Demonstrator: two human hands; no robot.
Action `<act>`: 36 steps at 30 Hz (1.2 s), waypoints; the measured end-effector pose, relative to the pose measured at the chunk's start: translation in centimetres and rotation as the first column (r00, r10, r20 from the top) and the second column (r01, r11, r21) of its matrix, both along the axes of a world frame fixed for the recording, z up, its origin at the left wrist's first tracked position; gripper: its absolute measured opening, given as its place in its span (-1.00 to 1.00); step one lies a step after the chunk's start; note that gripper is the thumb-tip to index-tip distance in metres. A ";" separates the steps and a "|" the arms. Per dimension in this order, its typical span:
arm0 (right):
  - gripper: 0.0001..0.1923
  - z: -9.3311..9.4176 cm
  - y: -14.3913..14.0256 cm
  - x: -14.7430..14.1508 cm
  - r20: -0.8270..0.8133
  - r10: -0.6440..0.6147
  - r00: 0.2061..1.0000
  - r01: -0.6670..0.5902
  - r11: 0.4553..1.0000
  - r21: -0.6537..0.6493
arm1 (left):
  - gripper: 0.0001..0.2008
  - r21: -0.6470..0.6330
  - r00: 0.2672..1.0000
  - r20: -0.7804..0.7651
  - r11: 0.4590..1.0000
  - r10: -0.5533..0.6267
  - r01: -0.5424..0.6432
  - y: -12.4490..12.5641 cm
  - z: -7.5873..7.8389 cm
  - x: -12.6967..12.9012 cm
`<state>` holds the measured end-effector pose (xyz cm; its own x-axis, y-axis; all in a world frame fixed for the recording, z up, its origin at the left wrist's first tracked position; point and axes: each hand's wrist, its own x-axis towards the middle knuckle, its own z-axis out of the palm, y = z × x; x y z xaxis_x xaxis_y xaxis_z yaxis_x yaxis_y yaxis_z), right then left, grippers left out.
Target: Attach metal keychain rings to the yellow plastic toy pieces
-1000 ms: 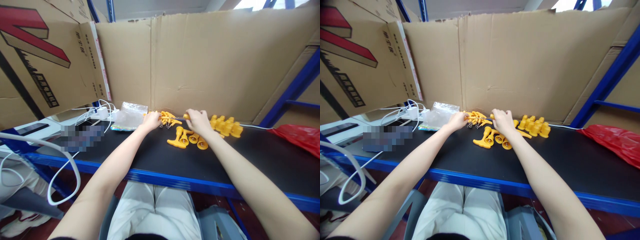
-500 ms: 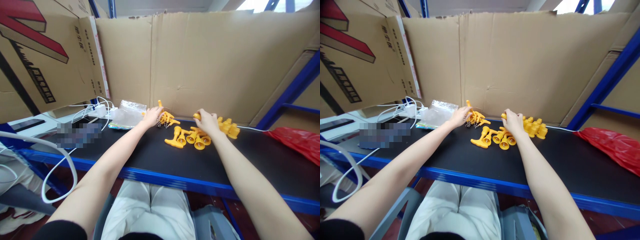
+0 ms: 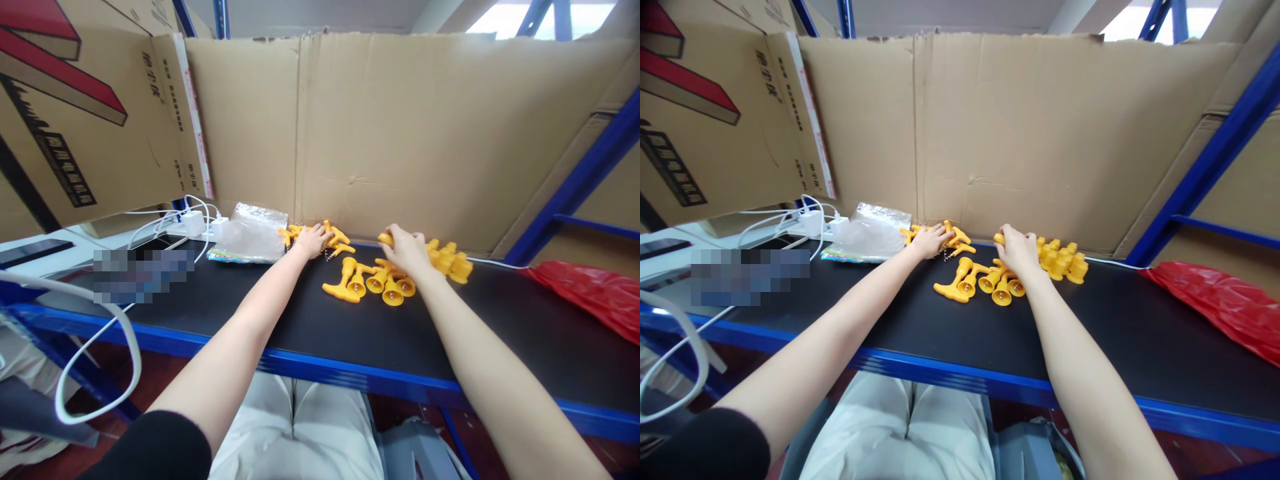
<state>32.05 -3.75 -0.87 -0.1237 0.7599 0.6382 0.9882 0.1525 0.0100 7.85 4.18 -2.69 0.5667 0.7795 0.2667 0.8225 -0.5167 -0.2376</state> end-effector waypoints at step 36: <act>-0.69 2.1 -0.1 0.7 -0.262 -0.228 0.938 0.203 0.972 -0.118 | -0.70 0.085 0.779 0.626 0.994 0.004 -0.073 -8.8 9.5 -5.6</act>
<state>32.76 -3.89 1.25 0.2181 0.8035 0.5540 0.9606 -0.0767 -0.2671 2.25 -4.60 6.82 0.2188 0.7468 0.6280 0.8268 -0.4837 0.2871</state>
